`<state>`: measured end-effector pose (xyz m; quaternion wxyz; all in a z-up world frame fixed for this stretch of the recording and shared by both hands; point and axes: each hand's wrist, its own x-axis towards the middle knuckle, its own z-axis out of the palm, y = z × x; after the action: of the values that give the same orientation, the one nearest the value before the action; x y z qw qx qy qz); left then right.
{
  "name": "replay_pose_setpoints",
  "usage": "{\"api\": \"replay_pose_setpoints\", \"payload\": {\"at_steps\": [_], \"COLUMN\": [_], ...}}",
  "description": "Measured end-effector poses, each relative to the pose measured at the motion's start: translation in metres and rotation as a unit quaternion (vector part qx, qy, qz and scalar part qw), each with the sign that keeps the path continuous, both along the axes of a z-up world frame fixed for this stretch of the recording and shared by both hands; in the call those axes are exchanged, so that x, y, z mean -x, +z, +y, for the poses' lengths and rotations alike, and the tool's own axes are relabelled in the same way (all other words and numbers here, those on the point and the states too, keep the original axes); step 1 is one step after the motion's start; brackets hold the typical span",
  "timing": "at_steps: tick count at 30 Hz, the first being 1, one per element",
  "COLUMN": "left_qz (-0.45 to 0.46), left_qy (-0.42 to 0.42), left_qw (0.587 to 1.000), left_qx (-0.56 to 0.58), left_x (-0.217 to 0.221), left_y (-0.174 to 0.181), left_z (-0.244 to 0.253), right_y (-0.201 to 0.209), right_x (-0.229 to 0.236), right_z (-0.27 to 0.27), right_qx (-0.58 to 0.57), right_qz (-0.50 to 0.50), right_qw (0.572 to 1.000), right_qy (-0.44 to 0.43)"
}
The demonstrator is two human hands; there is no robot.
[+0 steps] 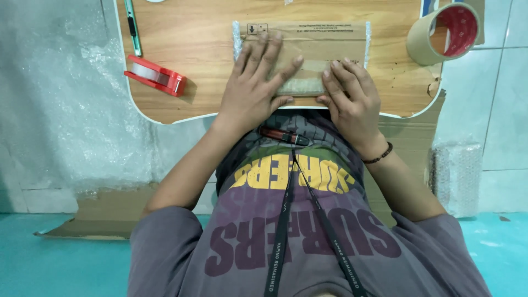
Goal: Wrapping a flat object in bubble wrap and then sealing it inside a custom-folded cardboard box using adhesive tape.
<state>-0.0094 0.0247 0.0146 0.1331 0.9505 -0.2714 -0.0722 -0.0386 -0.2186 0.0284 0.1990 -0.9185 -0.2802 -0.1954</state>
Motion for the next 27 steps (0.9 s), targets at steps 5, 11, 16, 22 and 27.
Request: {"api": "replay_pose_setpoints", "payload": {"at_steps": [5,11,16,22,27], "left_qz": [-0.179,-0.236,-0.249,-0.261,-0.268], "left_qy": [0.015,0.066,0.087,0.073,0.081], "left_qw": [0.982,0.962,0.955,0.955,0.952], "left_qx": [0.063,0.118,0.139,0.122,0.120], "left_x": [0.022,0.021,0.013,0.014,0.014], "left_y": [-0.023,-0.022,-0.016,-0.014,-0.012], "left_z": [-0.009,-0.019,-0.025,-0.025,-0.029], "right_y": [0.005,0.003,0.000,-0.001,0.003], "right_x": [0.000,-0.012,-0.015,-0.012,-0.013], "right_z": [0.002,0.007,0.011,0.013,0.015], "right_qx": [-0.024,-0.096,-0.167,-0.132,-0.101], "right_qz": [-0.025,0.002,0.038,-0.003,-0.037], "right_qw": [0.999,0.995,0.985,0.989,0.991], "right_qy": [-0.013,-0.010,-0.035,-0.071,-0.085]}}
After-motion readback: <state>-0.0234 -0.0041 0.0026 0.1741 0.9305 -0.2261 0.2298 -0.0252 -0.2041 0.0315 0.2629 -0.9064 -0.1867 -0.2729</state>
